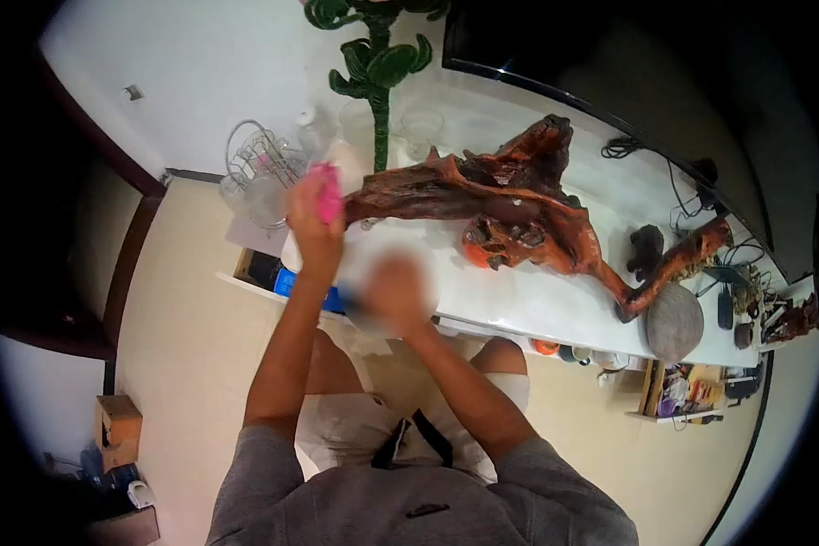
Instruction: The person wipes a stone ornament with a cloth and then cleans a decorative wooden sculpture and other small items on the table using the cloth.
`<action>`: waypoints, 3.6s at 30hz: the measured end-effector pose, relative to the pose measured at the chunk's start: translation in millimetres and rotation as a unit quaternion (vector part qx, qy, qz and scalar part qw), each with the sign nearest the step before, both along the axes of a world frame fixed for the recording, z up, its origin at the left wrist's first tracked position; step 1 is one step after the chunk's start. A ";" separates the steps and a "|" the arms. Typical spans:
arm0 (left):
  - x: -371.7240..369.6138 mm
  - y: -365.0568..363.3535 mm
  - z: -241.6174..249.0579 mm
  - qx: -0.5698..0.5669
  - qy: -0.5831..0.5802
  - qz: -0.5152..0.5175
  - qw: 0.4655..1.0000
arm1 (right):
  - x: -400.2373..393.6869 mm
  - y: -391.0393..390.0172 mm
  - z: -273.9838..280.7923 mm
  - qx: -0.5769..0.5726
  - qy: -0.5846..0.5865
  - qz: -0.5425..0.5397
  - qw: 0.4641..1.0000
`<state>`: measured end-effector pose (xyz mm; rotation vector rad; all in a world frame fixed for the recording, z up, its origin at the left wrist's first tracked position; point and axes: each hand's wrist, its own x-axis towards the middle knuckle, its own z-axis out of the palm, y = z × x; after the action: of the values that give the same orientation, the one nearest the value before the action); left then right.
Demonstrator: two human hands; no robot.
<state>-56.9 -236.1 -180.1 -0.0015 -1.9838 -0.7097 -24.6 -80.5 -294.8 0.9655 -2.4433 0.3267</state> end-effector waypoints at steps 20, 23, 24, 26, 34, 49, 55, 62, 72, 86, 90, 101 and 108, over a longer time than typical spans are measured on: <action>-21.0 66.4 29.2 -0.146 -0.071 -0.157 0.974 | -5.2 4.0 4.1 -0.255 -0.089 0.171 0.948; -11.2 49.7 32.3 -0.142 -0.053 -0.182 0.972 | -3.4 5.8 7.0 -0.208 -0.008 0.136 0.969; -10.1 43.4 29.2 -0.130 -0.072 -0.148 0.978 | -2.7 5.0 5.9 -0.209 0.034 0.124 0.969; -14.1 32.7 20.2 -0.105 -0.106 -0.081 0.985 | -1.8 4.6 5.5 -0.146 0.027 0.092 0.985; -23.3 56.2 47.2 -0.131 -0.104 -0.162 0.972 | 0.9 3.7 -1.7 -0.089 0.042 0.057 0.994; -23.7 54.2 37.0 -0.025 -0.073 -0.170 0.983 | -1.6 3.7 -8.2 -0.190 0.066 0.101 0.974; -13.1 55.6 40.0 -0.163 -0.088 -0.173 0.967 | -3.2 4.4 -3.8 -0.182 0.010 0.108 0.977; 6.6 39.1 22.9 -0.123 -0.056 -0.165 0.977 | -15.6 10.0 -49.2 -0.086 -0.005 0.070 0.994; 55.2 82.0 20.5 0.096 -0.140 -0.266 0.949 | 8.0 13.7 60.9 -0.701 -0.552 0.235 0.385; -6.6 29.3 0.9 0.002 -0.117 -0.136 0.984 | -23.3 16.0 186.9 -0.272 0.020 -0.008 0.962; -18.1 33.3 -20.2 -0.010 -0.163 -0.129 0.978 | -56.1 1.4 168.8 -0.234 0.045 -0.015 0.971; -13.9 41.5 -15.2 0.015 -0.109 -0.111 0.988 | -62.9 15.1 203.0 -0.282 0.003 0.099 0.954; -13.2 35.2 -21.6 0.011 -0.137 -0.122 0.983 | -71.8 -3.0 189.1 -0.440 -0.170 0.150 0.869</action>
<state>-70.2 -200.9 -201.7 -0.1434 -2.2628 -0.9304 -96.4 -83.5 -105.7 0.8775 -1.9977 1.6626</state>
